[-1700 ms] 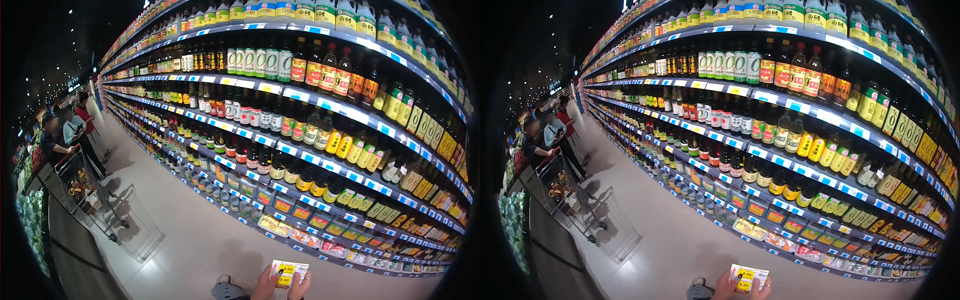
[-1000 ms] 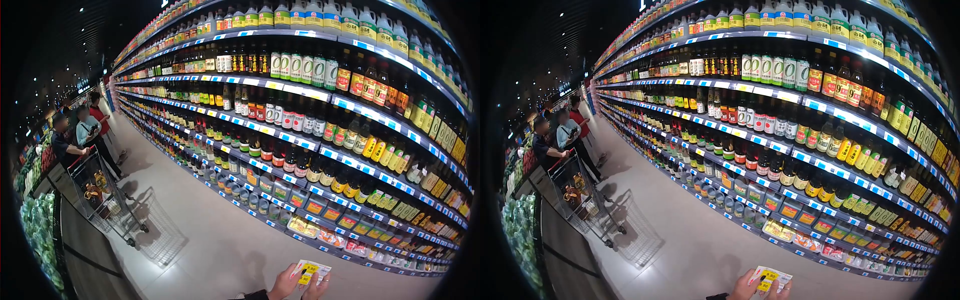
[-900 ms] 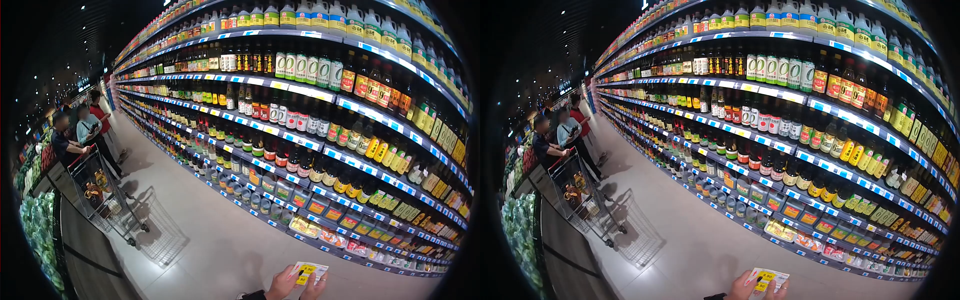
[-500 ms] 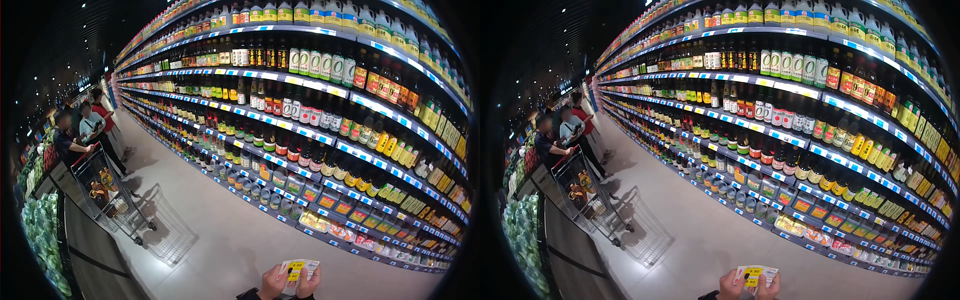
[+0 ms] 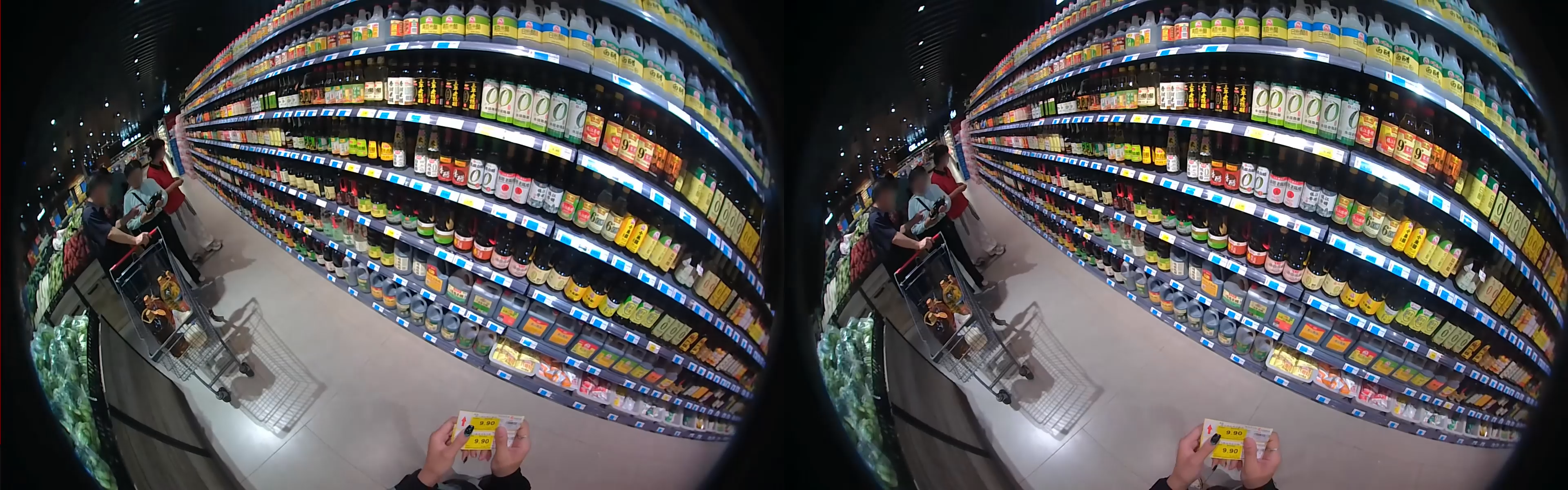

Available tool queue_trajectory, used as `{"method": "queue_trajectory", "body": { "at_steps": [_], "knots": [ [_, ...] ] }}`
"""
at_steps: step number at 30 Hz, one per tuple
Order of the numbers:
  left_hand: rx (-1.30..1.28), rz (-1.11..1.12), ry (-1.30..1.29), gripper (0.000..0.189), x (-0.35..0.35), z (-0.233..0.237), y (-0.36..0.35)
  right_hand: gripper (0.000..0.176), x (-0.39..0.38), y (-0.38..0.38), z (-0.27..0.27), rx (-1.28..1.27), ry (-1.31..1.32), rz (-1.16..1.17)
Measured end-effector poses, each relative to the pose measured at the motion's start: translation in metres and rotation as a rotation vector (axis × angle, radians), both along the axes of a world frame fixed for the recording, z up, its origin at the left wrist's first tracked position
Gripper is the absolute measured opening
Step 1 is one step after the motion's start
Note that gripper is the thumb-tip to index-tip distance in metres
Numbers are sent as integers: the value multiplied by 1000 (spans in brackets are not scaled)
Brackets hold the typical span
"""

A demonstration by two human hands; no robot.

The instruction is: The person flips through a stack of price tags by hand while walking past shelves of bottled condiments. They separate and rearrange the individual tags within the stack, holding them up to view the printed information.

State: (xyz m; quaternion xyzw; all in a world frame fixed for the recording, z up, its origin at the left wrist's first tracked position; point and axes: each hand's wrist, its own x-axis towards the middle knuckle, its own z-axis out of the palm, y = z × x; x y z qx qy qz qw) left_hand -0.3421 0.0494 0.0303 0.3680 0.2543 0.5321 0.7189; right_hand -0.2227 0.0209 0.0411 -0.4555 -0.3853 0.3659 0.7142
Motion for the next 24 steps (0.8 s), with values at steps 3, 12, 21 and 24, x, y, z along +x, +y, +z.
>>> {"method": "queue_trajectory", "body": {
  "at_steps": [3,12,21,24],
  "knots": [
    [-46,-23,63,19,-9,17,-2,18,-2,3,-12,-17,2,5],
    [268,388,302,30,-4,36,-11,15,-10,0,-1,-52,-23,7],
    [455,549,542,24,-7,27,-14,15,-18,0,-7,-23,-121,-36],
    [452,604,612,22,-7,23,-17,15,-22,-3,-5,-28,-123,-53]
  ]
}}
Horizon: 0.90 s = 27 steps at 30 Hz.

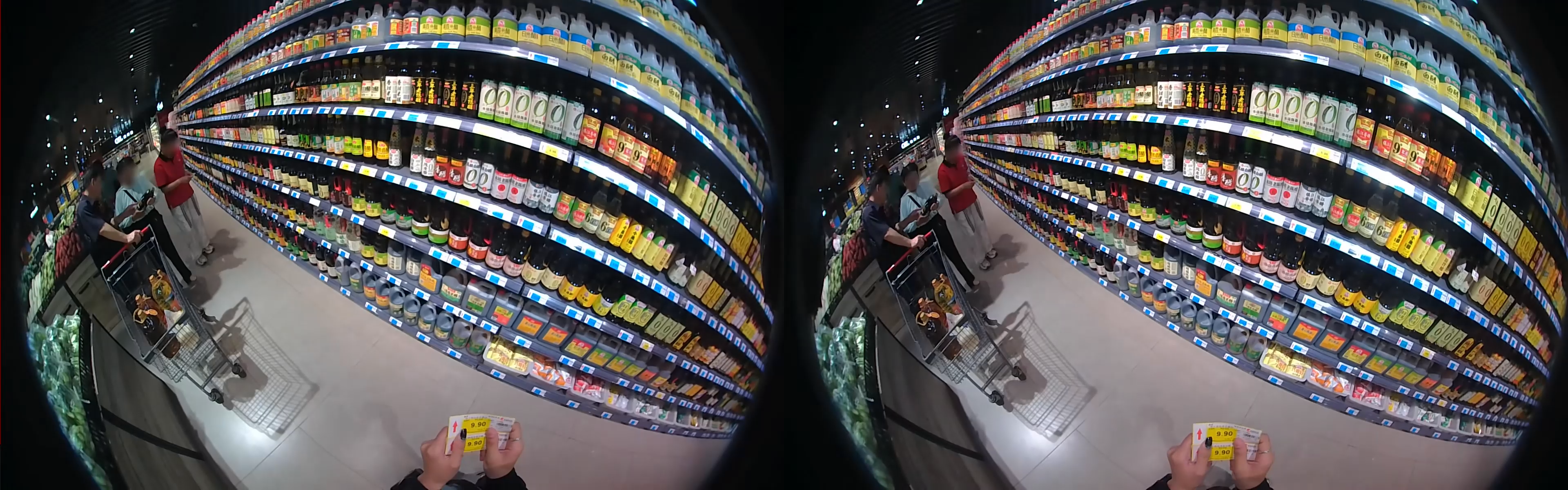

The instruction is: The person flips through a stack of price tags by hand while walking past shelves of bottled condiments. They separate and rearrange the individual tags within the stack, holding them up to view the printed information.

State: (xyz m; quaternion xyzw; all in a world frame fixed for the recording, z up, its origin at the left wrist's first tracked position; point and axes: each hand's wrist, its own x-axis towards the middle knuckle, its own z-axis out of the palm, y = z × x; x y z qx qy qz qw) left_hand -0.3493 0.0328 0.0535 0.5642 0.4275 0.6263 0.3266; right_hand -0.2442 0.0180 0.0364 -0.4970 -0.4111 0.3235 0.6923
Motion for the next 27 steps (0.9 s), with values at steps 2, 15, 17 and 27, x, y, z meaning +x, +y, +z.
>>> {"method": "queue_trajectory", "body": {
  "at_steps": [2,15,17,27],
  "knots": [
    [-78,-34,-34,19,-1,4,-2,14,-3,-2,4,7,4,1],
    [0,85,153,17,3,4,-13,14,1,-7,-1,52,-45,-2],
    [42,107,150,18,3,3,-14,14,0,-9,0,33,-19,11],
    [-115,-118,81,17,-2,-13,-11,13,-1,-10,17,-37,98,83]
  ]
}}
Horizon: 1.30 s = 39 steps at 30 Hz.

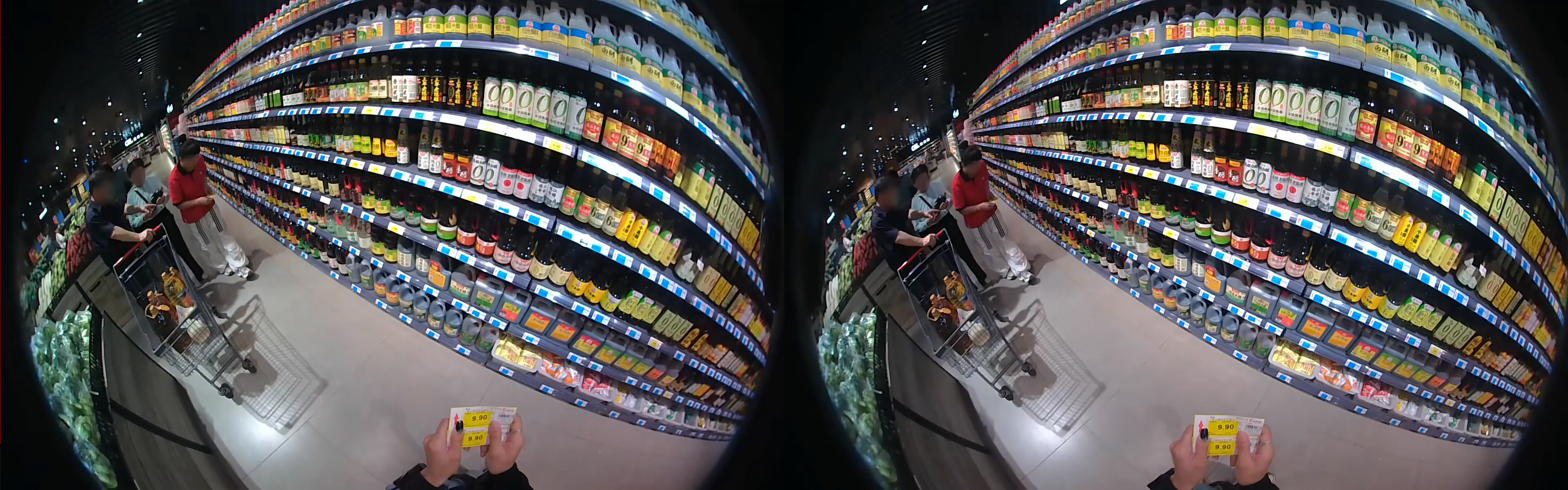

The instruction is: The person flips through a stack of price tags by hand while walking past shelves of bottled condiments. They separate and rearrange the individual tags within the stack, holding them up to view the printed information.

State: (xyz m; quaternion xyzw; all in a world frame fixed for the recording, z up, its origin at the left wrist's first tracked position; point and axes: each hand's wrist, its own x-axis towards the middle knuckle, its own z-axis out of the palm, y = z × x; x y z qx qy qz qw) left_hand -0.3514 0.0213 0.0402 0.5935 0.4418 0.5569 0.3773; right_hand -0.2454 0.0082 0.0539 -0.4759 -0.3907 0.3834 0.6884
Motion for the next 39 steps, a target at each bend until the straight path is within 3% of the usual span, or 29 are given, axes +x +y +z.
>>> {"method": "queue_trajectory", "body": {
  "at_steps": [3,6,8,10,17,19,27,29,32,39],
  "knots": [
    [-44,33,-79,17,2,13,1,14,-2,0,3,16,8,-15],
    [-111,-45,-193,18,5,18,2,14,2,-1,0,12,34,14],
    [-201,-153,-413,18,8,20,1,14,2,2,2,28,46,12],
    [-213,-183,-397,18,7,22,-1,14,2,3,7,42,61,10],
    [-310,-169,-588,18,9,16,-4,11,19,4,8,21,-271,12],
    [-314,-175,-578,18,7,15,-2,9,24,6,7,48,-333,37],
    [-408,-293,-626,18,0,33,-3,7,37,3,26,-105,-142,211],
    [-376,-402,-643,17,0,28,-2,7,36,3,34,-142,-126,244],
    [-370,-394,-601,18,1,9,-5,8,45,2,32,-246,-92,261],
    [-561,-380,-662,15,-6,18,-8,15,49,4,29,-133,-321,290]
  ]
}}
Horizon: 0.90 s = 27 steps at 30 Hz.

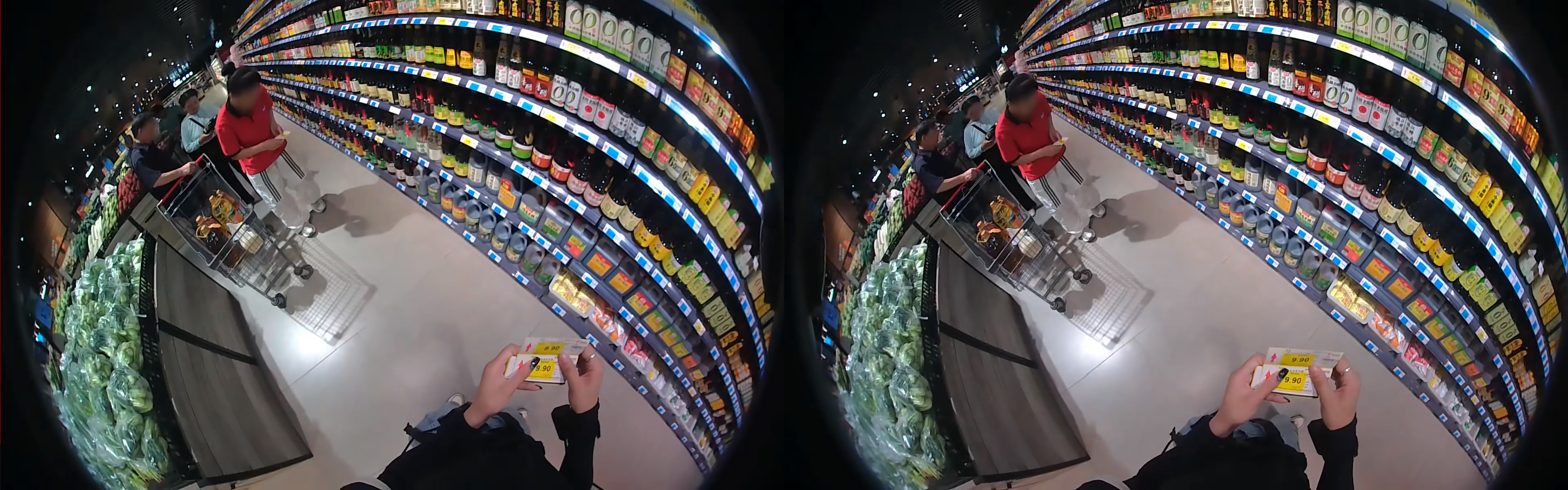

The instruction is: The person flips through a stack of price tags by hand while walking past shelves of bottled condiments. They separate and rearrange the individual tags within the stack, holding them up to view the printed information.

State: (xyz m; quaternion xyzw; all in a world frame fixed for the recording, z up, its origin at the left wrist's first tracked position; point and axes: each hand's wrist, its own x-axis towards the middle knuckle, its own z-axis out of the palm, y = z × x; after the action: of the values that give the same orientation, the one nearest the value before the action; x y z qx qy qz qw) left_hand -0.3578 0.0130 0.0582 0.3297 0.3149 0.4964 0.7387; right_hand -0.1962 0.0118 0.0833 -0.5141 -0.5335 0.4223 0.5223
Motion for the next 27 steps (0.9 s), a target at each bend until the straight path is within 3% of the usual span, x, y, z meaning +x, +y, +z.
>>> {"method": "queue_trajectory", "body": {
  "at_steps": [5,7,10,16,18,20,27],
  "knots": [
    [194,23,135,20,-1,5,-4,20,-9,-4,3,-16,159,-101],
    [163,13,189,23,-4,12,-7,23,-7,-6,4,15,97,-113],
    [76,37,186,21,-1,13,-9,25,-9,-9,13,-26,237,-85],
    [116,23,141,21,0,19,-7,26,-1,-10,14,-82,204,-109],
    [146,45,196,22,0,20,-5,24,1,-7,11,119,270,-243],
    [160,39,196,25,1,17,-3,24,5,-6,14,154,287,-304],
    [145,44,101,23,5,26,1,27,33,-12,13,168,297,-151]
  ]
}}
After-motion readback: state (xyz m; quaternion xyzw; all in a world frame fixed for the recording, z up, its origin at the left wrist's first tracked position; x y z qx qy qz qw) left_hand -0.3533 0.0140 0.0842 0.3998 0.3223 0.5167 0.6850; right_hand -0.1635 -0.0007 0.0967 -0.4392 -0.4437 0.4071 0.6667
